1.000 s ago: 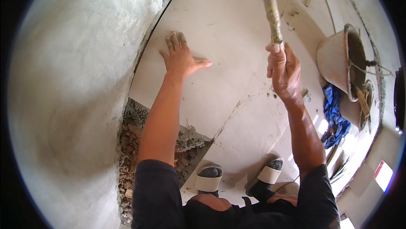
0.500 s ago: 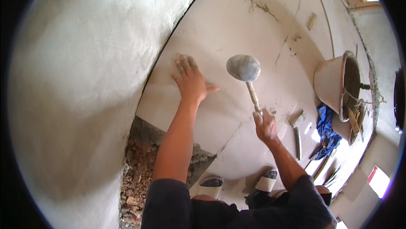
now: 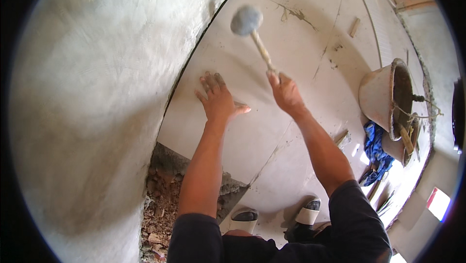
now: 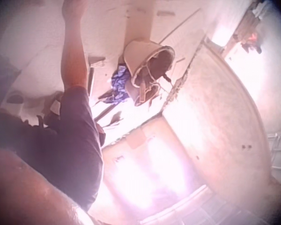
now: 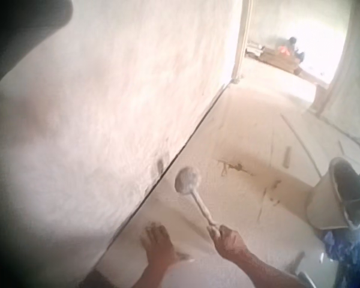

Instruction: The person places white floor tiles into a prepared area, aligns them, and uses a rubber mallet to tap them into position. The person repeatedly picks up tiles, positions them, and hammers them to secure placement.

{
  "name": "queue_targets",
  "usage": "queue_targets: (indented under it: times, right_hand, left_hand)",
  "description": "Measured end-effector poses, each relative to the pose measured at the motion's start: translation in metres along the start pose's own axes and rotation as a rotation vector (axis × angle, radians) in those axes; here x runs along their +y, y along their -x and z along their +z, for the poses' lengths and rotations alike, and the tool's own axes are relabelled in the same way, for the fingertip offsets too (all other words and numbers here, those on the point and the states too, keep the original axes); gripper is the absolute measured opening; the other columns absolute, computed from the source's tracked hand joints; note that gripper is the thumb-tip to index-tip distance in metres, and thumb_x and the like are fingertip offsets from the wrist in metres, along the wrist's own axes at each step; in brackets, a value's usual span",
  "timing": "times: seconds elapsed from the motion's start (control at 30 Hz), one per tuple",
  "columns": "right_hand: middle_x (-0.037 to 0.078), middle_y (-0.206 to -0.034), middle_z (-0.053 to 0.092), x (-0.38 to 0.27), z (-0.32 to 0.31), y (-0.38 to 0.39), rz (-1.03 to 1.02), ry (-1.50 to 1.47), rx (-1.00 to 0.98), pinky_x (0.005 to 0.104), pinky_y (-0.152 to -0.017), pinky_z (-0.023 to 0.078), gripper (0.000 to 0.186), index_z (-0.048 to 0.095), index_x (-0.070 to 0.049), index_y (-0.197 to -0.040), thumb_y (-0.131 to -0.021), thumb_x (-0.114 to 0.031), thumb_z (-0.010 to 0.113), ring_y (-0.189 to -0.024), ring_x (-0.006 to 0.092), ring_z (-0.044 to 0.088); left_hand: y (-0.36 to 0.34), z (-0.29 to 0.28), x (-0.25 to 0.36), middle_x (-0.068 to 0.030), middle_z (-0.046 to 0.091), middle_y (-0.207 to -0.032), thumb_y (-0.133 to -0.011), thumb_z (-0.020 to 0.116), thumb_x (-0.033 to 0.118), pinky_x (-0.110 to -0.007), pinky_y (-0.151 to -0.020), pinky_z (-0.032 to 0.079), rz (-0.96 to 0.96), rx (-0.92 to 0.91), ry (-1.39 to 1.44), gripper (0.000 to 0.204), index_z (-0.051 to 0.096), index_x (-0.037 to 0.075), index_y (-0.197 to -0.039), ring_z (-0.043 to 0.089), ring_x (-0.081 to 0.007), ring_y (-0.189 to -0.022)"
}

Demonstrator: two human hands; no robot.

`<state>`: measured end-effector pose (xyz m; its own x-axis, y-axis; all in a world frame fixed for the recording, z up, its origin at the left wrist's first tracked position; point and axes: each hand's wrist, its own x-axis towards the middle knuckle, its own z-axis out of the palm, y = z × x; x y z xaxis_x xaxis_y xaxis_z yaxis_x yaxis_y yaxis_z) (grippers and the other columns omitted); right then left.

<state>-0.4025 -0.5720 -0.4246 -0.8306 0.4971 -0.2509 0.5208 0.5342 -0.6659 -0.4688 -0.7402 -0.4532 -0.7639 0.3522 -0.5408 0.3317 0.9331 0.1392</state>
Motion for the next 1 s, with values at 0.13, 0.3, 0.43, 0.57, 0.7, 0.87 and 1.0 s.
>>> queue_targets:
  times: [0.13, 0.3, 0.43, 0.57, 0.7, 0.87, 1.0]
  right_hand:
    - [0.015, -0.058, 0.054, -0.007, -0.002, -0.022, -0.061, -0.206, 0.112, 0.0398, -0.054, 0.044, 0.052, 0.052, 0.000, -0.076, -0.097, -0.048, 0.049, -0.054, 0.0293, 0.050]
    - [0.018, -0.059, 0.057, 0.005, 0.003, -0.022, 0.010, -0.029, 0.163, 0.0436, -0.055, 0.045, 0.054, 0.055, 0.000, -0.079, -0.095, -0.051, 0.049, -0.056, 0.0332, 0.057]
    - [0.022, -0.068, 0.062, 0.039, -0.001, 0.012, 0.190, 0.069, -0.093, 0.0479, -0.058, 0.047, 0.050, 0.059, 0.000, -0.082, -0.093, -0.048, 0.053, -0.066, 0.0391, 0.062]
    - [0.019, -0.059, 0.058, 0.061, -0.011, 0.027, -0.336, 0.414, 0.224, 0.0450, -0.054, 0.046, 0.048, 0.058, -0.001, -0.077, -0.094, -0.045, 0.055, -0.056, 0.0353, 0.058]
    - [0.022, -0.062, 0.058, 0.068, -0.017, 0.052, 0.091, 0.036, -0.015, 0.0460, -0.059, 0.050, 0.053, 0.061, 0.001, -0.081, -0.094, -0.049, 0.053, -0.060, 0.0382, 0.061]
    - [0.025, -0.073, 0.062, 0.054, -0.032, 0.076, 0.182, 0.097, -0.139, 0.0475, -0.072, 0.049, 0.071, 0.061, 0.005, -0.081, -0.093, -0.062, 0.039, -0.074, 0.0372, 0.064]
    - [0.022, -0.067, 0.059, 0.042, -0.052, 0.117, 0.136, 0.051, -0.097, 0.0453, -0.068, 0.049, 0.070, 0.060, 0.004, -0.079, -0.094, -0.062, 0.041, -0.070, 0.0339, 0.063]
  left_hand:
    - [-0.002, 0.002, -0.001, -0.0309, 0.002, -0.154, -0.056, 0.083, 0.057, -0.066, -0.110, 0.012, 0.002, 0.010, 0.044, 0.137, 0.004, -0.008, -0.147, 0.000, -0.0446, -0.144]
    - [0.000, 0.000, 0.002, -0.0296, 0.002, -0.154, -0.056, 0.083, 0.055, -0.066, -0.109, 0.012, -0.006, -0.004, 0.044, 0.136, 0.003, -0.006, -0.148, -0.001, -0.0436, -0.144]
    - [-0.001, -0.003, 0.005, -0.0281, 0.008, -0.155, -0.057, 0.082, 0.056, -0.067, -0.109, 0.011, -0.024, 0.004, 0.056, 0.134, 0.007, -0.006, -0.148, 0.003, -0.0444, -0.144]
    - [-0.005, 0.005, 0.002, -0.0280, 0.007, -0.155, -0.055, 0.084, 0.056, -0.069, -0.108, 0.011, 0.008, 0.020, 0.033, 0.135, 0.006, -0.004, -0.149, 0.001, -0.0458, -0.143]
    - [-0.010, 0.018, -0.006, -0.0293, 0.007, -0.154, -0.055, 0.083, 0.058, -0.070, -0.107, 0.012, 0.033, 0.080, 0.043, 0.136, 0.008, -0.006, -0.148, 0.000, -0.0467, -0.143]
    - [-0.005, 0.023, -0.013, -0.0289, 0.006, -0.154, -0.056, 0.079, 0.064, -0.069, -0.107, 0.012, 0.082, 0.119, 0.001, 0.135, 0.008, -0.005, -0.148, 0.001, -0.0444, -0.144]
    - [0.026, 0.040, -0.017, -0.0287, 0.009, -0.154, -0.056, 0.078, 0.066, -0.069, -0.106, 0.017, 0.184, 0.150, -0.094, 0.133, 0.012, -0.004, -0.148, 0.006, -0.0420, -0.144]
